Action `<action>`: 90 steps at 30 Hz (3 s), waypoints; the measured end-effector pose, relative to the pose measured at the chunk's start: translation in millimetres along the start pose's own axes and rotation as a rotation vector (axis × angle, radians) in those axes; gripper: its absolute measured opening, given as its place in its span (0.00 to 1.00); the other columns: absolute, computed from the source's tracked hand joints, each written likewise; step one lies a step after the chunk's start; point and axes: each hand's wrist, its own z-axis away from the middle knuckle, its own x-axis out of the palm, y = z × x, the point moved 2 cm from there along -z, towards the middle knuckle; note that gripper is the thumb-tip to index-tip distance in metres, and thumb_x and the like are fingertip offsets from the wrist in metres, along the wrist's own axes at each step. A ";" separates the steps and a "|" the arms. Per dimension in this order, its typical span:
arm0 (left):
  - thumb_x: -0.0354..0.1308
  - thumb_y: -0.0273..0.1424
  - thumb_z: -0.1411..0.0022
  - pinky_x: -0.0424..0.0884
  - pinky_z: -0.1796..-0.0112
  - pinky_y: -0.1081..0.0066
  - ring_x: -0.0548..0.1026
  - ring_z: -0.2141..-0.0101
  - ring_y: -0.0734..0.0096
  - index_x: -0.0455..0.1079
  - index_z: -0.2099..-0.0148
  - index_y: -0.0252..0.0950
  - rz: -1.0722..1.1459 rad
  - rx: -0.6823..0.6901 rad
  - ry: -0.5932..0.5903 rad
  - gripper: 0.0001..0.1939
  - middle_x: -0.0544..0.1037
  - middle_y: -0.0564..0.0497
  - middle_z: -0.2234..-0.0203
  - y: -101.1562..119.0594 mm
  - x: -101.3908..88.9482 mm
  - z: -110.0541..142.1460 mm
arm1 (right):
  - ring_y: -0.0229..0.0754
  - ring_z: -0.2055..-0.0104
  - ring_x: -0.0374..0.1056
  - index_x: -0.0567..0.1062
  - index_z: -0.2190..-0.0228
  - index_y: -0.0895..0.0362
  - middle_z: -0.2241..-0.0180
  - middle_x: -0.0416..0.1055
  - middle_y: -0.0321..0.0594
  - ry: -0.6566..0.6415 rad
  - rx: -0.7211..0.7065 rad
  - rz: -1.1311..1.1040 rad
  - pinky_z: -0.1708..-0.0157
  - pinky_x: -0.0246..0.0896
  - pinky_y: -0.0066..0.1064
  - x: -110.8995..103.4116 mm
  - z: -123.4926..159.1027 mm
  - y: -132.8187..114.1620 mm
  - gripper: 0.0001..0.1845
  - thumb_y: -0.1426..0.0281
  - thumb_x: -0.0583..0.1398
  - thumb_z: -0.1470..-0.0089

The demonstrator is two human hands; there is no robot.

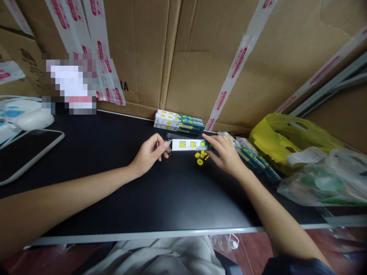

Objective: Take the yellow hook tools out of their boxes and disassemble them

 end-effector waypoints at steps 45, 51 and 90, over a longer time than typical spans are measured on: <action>0.63 0.33 0.45 0.70 0.60 0.68 0.71 0.57 0.66 0.66 0.50 0.40 -0.388 0.281 0.108 0.20 0.70 0.50 0.56 9.1 0.6 4.3 | 0.50 0.54 0.63 0.56 0.40 0.52 0.53 0.68 0.47 -0.083 0.004 -0.094 0.57 0.56 0.41 0.7 -1.0 -5.4 0.28 0.65 0.53 0.39; 0.64 0.32 0.45 0.69 0.56 0.66 0.71 0.58 0.68 0.69 0.56 0.39 -0.474 0.324 0.068 0.14 0.70 0.51 0.61 11.7 -0.9 3.5 | 0.49 0.53 0.63 0.59 0.41 0.54 0.52 0.68 0.48 -0.086 -0.011 -0.074 0.57 0.55 0.41 -0.8 -0.8 -6.2 0.25 0.67 0.53 0.39; 0.53 0.26 0.45 0.68 0.56 0.59 0.70 0.57 0.60 0.62 0.65 0.37 -0.867 0.334 -0.150 0.03 0.67 0.45 0.55 10.9 7.1 7.5 | 0.49 0.52 0.63 0.64 0.47 0.53 0.52 0.69 0.46 -0.107 -0.009 -0.117 0.53 0.55 0.42 -2.4 -3.0 0.5 0.19 0.68 0.54 0.40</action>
